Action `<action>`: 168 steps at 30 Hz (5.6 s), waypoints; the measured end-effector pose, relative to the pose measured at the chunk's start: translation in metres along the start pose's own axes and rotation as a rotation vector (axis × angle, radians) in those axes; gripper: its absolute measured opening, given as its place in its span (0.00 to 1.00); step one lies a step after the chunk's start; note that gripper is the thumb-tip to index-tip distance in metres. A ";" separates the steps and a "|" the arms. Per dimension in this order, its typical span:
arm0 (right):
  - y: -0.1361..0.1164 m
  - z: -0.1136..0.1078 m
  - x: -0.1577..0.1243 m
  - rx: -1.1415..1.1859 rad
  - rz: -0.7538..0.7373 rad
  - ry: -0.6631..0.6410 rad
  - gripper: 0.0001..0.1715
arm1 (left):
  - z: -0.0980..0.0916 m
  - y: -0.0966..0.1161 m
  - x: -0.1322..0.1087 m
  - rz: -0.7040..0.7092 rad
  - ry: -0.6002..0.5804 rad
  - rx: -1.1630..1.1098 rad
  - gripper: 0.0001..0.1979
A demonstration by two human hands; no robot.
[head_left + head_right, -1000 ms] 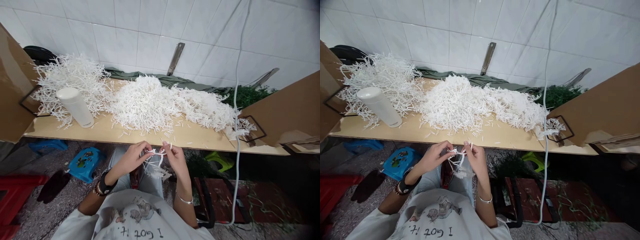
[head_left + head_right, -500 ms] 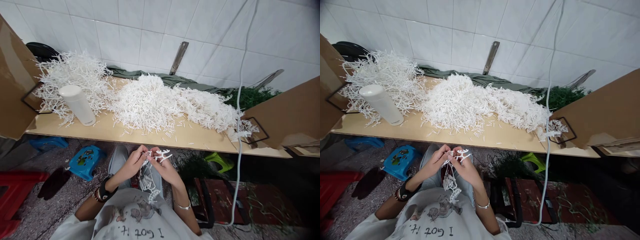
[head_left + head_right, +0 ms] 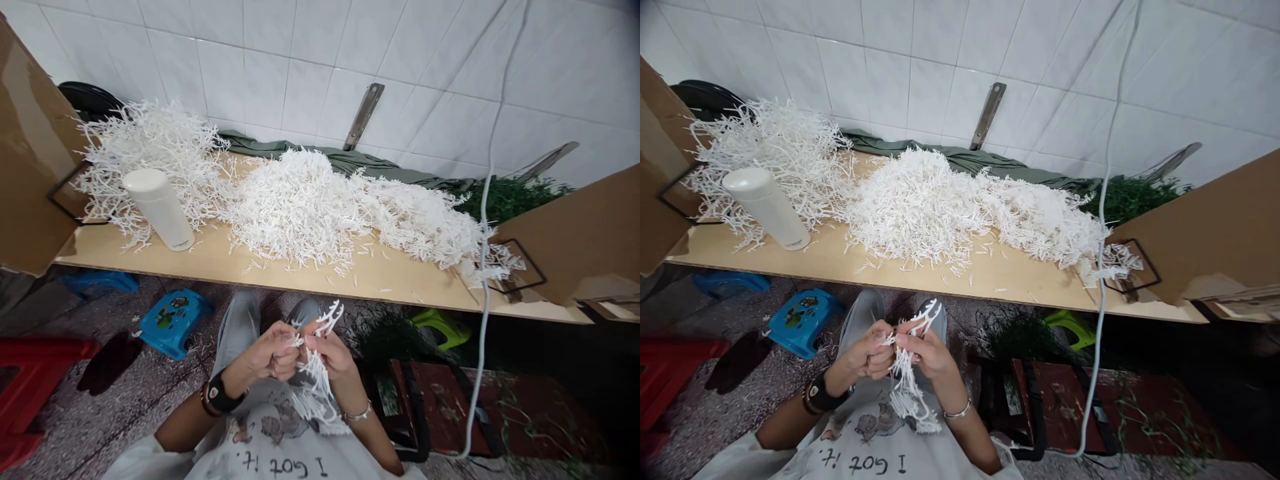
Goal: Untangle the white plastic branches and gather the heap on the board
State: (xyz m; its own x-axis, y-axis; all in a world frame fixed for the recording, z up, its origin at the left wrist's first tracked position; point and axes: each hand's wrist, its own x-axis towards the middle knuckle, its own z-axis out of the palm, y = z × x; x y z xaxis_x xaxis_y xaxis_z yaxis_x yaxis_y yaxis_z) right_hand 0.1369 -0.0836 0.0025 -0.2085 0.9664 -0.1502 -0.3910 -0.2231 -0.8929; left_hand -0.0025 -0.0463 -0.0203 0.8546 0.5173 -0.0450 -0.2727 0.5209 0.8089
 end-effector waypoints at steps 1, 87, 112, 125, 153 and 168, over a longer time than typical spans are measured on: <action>0.002 0.004 -0.001 0.033 0.002 0.021 0.27 | 0.004 -0.003 -0.001 0.009 -0.015 -0.057 0.31; -0.040 0.007 -0.006 0.073 -0.519 0.452 0.29 | -0.047 0.147 0.059 0.462 0.842 0.937 0.09; -0.032 -0.015 0.004 -0.226 -0.448 0.448 0.28 | 0.005 0.107 0.023 0.336 0.033 1.140 0.16; -0.033 -0.010 -0.002 -0.805 -0.682 0.410 0.26 | 0.009 0.072 0.020 0.171 0.080 0.963 0.21; -0.045 0.006 0.004 0.459 -0.421 0.027 0.19 | -0.040 0.133 0.038 0.380 0.615 0.676 0.16; -0.070 -0.012 0.000 0.537 -0.608 0.262 0.15 | -0.053 0.151 0.058 0.550 0.828 1.594 0.14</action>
State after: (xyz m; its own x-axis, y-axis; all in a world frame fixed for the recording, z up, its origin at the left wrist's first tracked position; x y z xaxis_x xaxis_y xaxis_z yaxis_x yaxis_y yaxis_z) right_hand 0.1752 -0.0661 0.0594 0.3637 0.9212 0.1379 -0.7536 0.3780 -0.5378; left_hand -0.0172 0.0985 0.0683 0.2911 0.7930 0.5351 0.6234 -0.5815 0.5227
